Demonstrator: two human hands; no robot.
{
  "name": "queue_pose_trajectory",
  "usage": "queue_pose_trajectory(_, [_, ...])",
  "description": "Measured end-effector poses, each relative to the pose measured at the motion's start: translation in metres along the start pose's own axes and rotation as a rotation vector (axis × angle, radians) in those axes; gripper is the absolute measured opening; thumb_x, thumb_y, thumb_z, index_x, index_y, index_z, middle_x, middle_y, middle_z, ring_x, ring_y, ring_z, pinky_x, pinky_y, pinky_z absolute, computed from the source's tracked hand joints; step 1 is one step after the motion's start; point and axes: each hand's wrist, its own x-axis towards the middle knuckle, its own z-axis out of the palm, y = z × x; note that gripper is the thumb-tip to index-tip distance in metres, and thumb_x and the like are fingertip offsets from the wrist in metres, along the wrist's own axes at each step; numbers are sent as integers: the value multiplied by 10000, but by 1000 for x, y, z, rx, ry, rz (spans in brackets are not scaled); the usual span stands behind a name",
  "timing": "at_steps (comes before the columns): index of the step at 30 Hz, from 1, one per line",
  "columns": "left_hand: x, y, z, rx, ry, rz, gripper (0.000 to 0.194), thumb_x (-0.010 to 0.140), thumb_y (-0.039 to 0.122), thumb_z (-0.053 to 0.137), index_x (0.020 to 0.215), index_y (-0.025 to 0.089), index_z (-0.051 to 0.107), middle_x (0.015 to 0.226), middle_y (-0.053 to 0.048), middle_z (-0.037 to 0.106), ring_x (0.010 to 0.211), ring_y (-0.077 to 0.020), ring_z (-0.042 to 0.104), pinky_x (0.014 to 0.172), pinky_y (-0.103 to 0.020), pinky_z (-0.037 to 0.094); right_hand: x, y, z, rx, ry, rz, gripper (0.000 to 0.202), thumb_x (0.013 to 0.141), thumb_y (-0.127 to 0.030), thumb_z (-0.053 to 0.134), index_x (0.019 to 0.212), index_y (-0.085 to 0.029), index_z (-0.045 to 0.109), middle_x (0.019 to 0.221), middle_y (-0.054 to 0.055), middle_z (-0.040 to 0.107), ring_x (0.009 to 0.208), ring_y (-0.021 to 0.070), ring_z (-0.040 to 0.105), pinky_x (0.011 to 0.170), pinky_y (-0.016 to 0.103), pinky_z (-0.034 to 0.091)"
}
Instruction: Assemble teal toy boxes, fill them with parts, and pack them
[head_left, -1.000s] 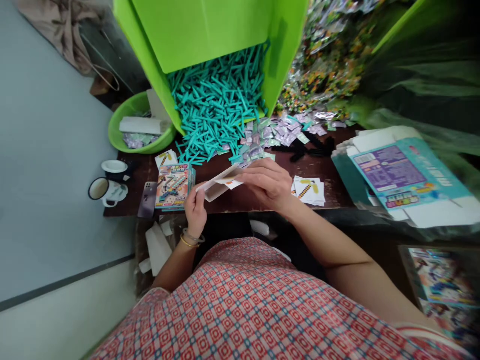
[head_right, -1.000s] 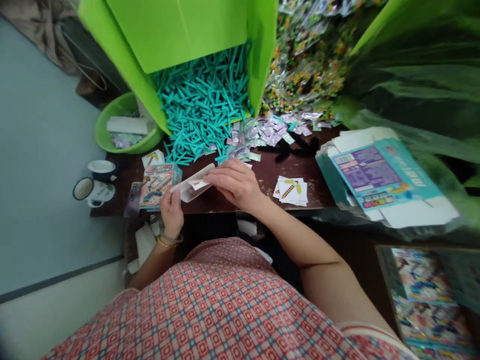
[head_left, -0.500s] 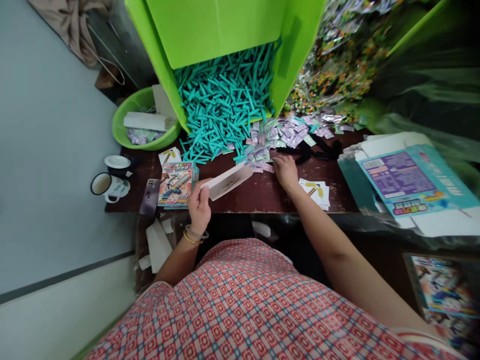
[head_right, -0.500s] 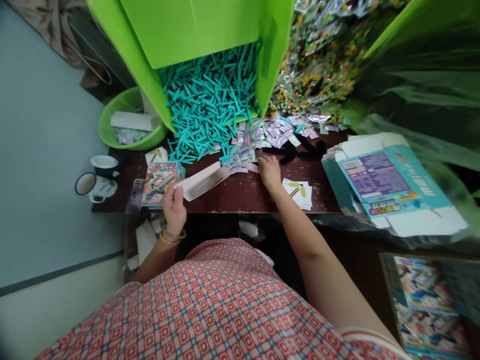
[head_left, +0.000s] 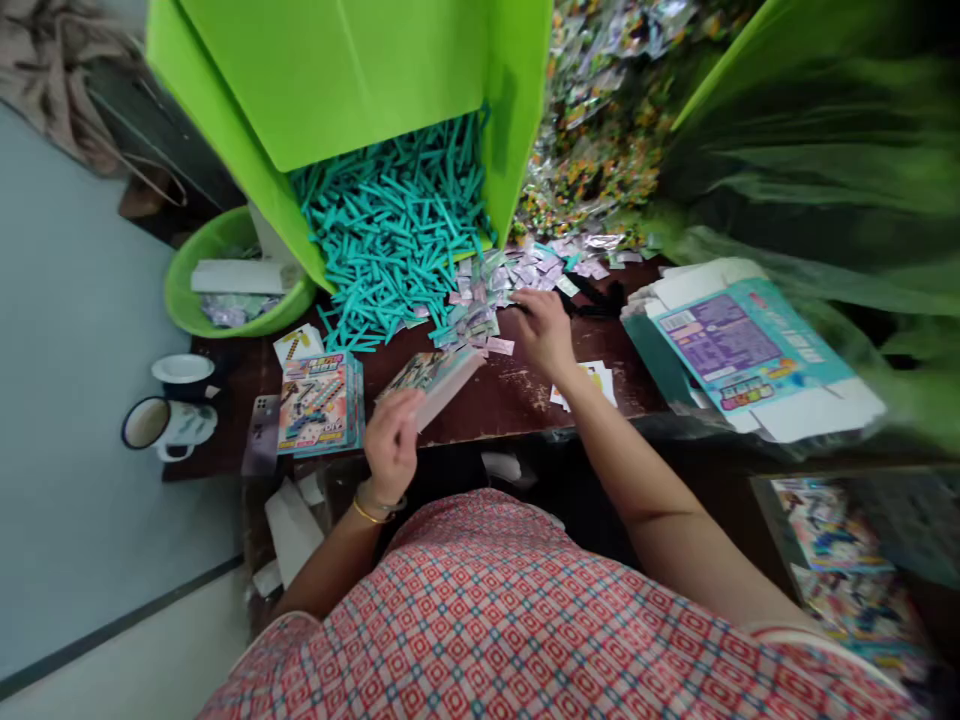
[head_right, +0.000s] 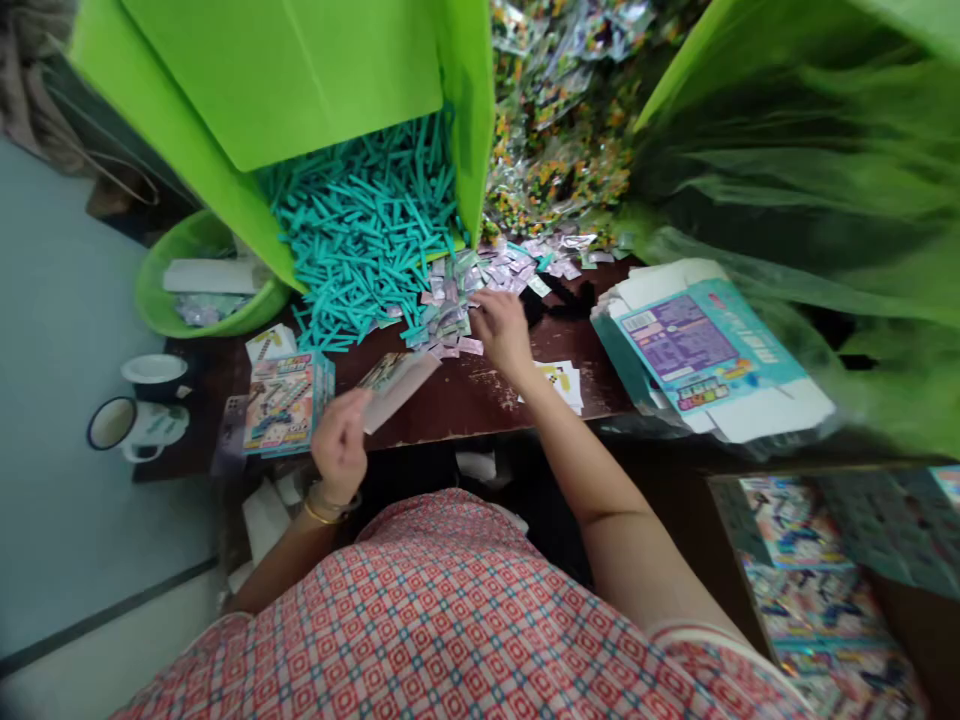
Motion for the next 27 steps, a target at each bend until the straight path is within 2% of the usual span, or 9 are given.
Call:
queue_pose_trajectory(2, [-21, -11, 20, 91, -239, 82, 337, 1078, 209, 472, 1264, 224, 753, 1233, -106, 781, 1221, -245, 705, 1102, -443, 532, 15, 46, -4, -172, -49, 269, 487, 981, -320, 675, 1416, -102, 655, 1477, 270, 577, 1368, 439, 495, 1133, 629, 422])
queue_pose_trajectory(5, [-44, -27, 53, 198, -498, -40, 323, 1028, 274, 598, 1311, 222, 745, 1372, -160, 726, 1354, -343, 631, 1164, -553, 465, 23, 92, -6, -201, -92, 368, 577, 910, -276, 728, 1428, -40, 630, 1498, 328, 513, 1346, 480, 456, 1115, 663, 411])
queue_pose_trajectory(9, [-33, -37, 77, -74, -427, -346, 443, 937, 459, 755, 1319, 233, 743, 1455, -165, 675, 1419, -390, 566, 1244, -600, 369, 26, 112, -16, -16, 3, 271, 481, 898, -126, 544, 1358, -82, 679, 1390, 259, 600, 1284, 369, 493, 1168, 581, 424])
queue_pose_trajectory(14, [20, -33, 88, -924, -241, -909, 602, 910, 686, 707, 1286, 216, 726, 1351, -144, 718, 1196, -302, 701, 1036, -462, 571, 4, 62, -16, 127, 45, 40, 515, 916, -121, 463, 1375, -192, 686, 1414, 184, 632, 1339, 327, 542, 1177, 605, 451])
queue_pose_trajectory(18, [47, -27, 97, -1271, -317, -1203, 390, 845, 450, 853, 1117, 204, 721, 1120, -78, 778, 911, -202, 750, 737, -297, 607, -6, 3, 14, 271, -155, -330, 359, 930, -261, 666, 1259, -354, 776, 1355, 51, 712, 1283, 261, 650, 1088, 455, 573])
queue_pose_trajectory(20, [51, -27, 95, -1229, -250, -1247, 324, 802, 311, 885, 1031, 173, 702, 991, -56, 782, 695, -124, 691, 551, -200, 502, 25, 1, 19, 284, -172, -267, 295, 953, -328, 687, 1229, -355, 787, 1317, 29, 740, 1251, 238, 668, 1081, 406, 570])
queue_pose_trajectory(22, [50, -29, 89, -1156, -186, -1251, 369, 755, 265, 912, 1030, 152, 693, 948, -54, 782, 596, -87, 630, 465, -171, 407, 81, 19, 12, 249, -83, 19, 314, 1015, -334, 590, 1273, -270, 757, 1337, 61, 736, 1262, 224, 651, 1122, 390, 526])
queue_pose_trajectory(24, [45, -31, 81, -1086, -168, -1255, 419, 715, 285, 943, 1025, 146, 697, 851, -41, 768, 587, -98, 630, 464, -171, 406, 144, 46, -1, 195, 33, 250, 409, 1055, -324, 481, 1367, -152, 681, 1435, 157, 671, 1344, 255, 586, 1194, 437, 448])
queue_pose_trajectory(27, [34, -31, 73, -1011, -180, -1256, 446, 686, 421, 971, 929, 147, 716, 674, -19, 699, 591, -126, 642, 490, -186, 439, 213, 78, -18, 163, 140, 411, 516, 1009, -350, 581, 1421, -40, 593, 1604, 301, 465, 1520, 380, 388, 1271, 567, 280])
